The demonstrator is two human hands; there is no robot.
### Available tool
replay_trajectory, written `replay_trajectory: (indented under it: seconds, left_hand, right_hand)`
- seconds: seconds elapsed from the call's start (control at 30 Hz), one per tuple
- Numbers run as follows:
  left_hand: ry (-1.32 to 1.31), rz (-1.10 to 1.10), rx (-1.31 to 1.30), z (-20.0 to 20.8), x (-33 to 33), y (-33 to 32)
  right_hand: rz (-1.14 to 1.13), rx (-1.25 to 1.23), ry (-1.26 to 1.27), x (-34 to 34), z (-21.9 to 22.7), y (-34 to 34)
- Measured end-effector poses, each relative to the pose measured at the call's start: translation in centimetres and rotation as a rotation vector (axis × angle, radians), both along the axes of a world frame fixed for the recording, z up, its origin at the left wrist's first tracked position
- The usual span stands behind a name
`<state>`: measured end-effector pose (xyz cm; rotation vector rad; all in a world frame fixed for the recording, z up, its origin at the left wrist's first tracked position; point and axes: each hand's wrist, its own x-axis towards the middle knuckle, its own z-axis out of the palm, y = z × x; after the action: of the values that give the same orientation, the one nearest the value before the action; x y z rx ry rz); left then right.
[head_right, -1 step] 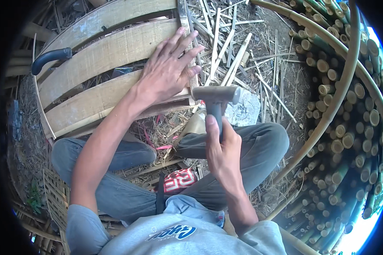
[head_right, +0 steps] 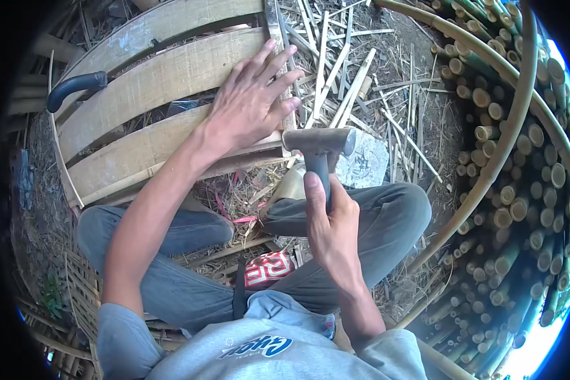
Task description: The person attaches thin bamboo strips to a wooden frame using a hammer and nails, positioning each strip by hand and striking the nail to secure it.
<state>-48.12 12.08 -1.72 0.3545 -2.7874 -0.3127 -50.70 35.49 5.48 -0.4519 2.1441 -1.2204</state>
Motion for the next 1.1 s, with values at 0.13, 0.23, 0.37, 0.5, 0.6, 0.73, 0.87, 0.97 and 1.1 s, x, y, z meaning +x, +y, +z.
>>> replay_trajectory:
  seconds: [0.13,0.23,0.37,0.5,0.6,0.73,0.87,0.97,1.1]
  left_hand:
    - [0.030,-0.049,-0.040,-0.2,-0.5,-1.0]
    - [0.080,-0.056,-0.060,-0.7,-0.4,-1.2]
    - [0.093,-0.070,-0.089,-0.8,-0.6,-1.6]
    - [0.110,-0.055,-0.094,-0.9,-0.7,-1.2]
    - [0.092,-0.027,-0.117,-1.0,-0.8,-1.2]
    - [0.077,-0.038,-0.152,-1.2,-0.5,-1.2]
    - [0.066,-0.047,-0.156,-1.2,-0.5,-1.2]
    - [-0.108,-0.049,-0.177,-0.4,-0.6,-1.1]
    - [-0.230,-0.038,-0.191,0.1,-0.4,-0.8]
  right_hand:
    - [-0.016,0.033,-0.008,-0.4,-0.1,-1.1]
    - [-0.105,0.052,-0.145,-1.0,-1.0,-1.8]
    - [-0.103,0.046,-0.133,-1.4,-2.3,-1.8]
    - [-0.124,0.047,-0.164,-1.3,-2.1,-1.6]
    - [-0.081,0.029,0.000,-1.0,-1.5,-1.1]
    - [0.121,0.186,0.351,-1.1,3.3,-2.4]
    - [0.375,0.462,0.538,-2.3,6.6,-4.0]
    - [0.406,0.414,0.563,-2.1,8.4,-5.1]
    - [0.629,0.741,0.683,-2.7,9.0,-5.8]
